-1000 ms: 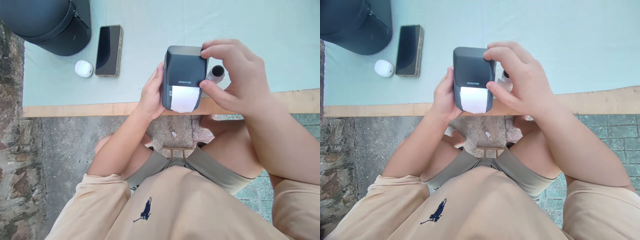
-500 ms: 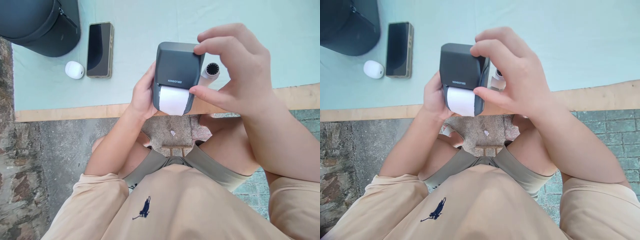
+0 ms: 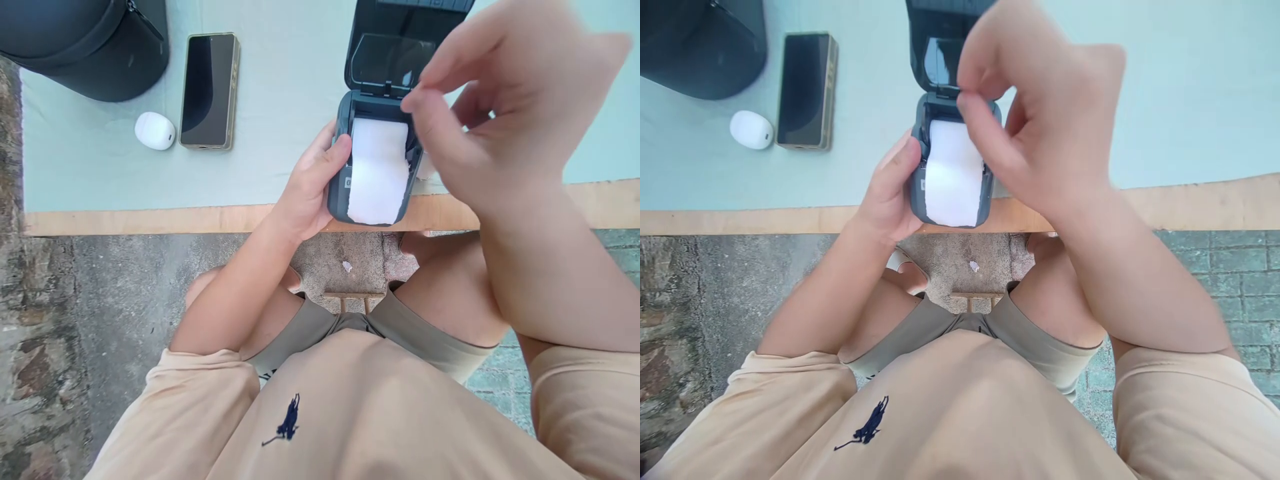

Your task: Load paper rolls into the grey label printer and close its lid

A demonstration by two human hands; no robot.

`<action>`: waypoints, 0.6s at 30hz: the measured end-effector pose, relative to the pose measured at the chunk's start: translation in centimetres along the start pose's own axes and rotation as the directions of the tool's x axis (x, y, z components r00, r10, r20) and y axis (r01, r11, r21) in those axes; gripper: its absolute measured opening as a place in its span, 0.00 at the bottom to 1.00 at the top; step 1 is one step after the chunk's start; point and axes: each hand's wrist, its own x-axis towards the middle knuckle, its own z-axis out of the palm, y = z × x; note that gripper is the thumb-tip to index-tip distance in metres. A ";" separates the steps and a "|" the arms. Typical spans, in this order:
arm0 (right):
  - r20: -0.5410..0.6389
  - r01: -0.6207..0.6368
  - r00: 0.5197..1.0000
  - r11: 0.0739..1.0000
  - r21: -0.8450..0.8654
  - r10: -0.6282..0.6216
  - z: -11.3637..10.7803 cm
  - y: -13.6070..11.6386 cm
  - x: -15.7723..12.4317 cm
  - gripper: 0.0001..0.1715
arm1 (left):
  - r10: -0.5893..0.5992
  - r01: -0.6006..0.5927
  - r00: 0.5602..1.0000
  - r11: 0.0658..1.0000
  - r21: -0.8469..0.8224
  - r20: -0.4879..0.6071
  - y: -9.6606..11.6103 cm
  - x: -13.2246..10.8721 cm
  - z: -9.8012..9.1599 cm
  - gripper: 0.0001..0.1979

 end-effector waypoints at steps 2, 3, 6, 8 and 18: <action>0.137 0.020 0.991 0.982 -0.187 0.006 0.6 -0.1 0.0 0.08 | -0.007 0.007 1.000 1.000 0.022 -0.002 0.1 -0.1 0.1 0.10; 0.227 0.018 0.973 0.961 -0.276 0.047 0.7 -0.3 0.0 0.11 | -0.002 0.002 1.000 1.000 0.024 0.001 0.0 -0.1 0.2 0.10; 0.360 -0.010 0.911 0.881 -0.472 0.203 0.6 -0.7 0.2 0.20 | 0.004 -0.004 1.000 1.000 -0.002 0.014 -0.1 -0.1 0.3 0.13; 0.410 0.011 0.884 0.868 -0.497 0.224 0.5 -0.6 0.3 0.20 | 0.001 -0.001 1.000 1.000 0.002 0.006 -0.1 -0.1 0.3 0.15; 0.226 0.013 0.972 0.978 0.208 -0.061 -1.1 1.3 -0.3 0.21 | -0.035 0.035 0.998 0.999 -0.003 -0.051 0.1 0.0 0.5 0.15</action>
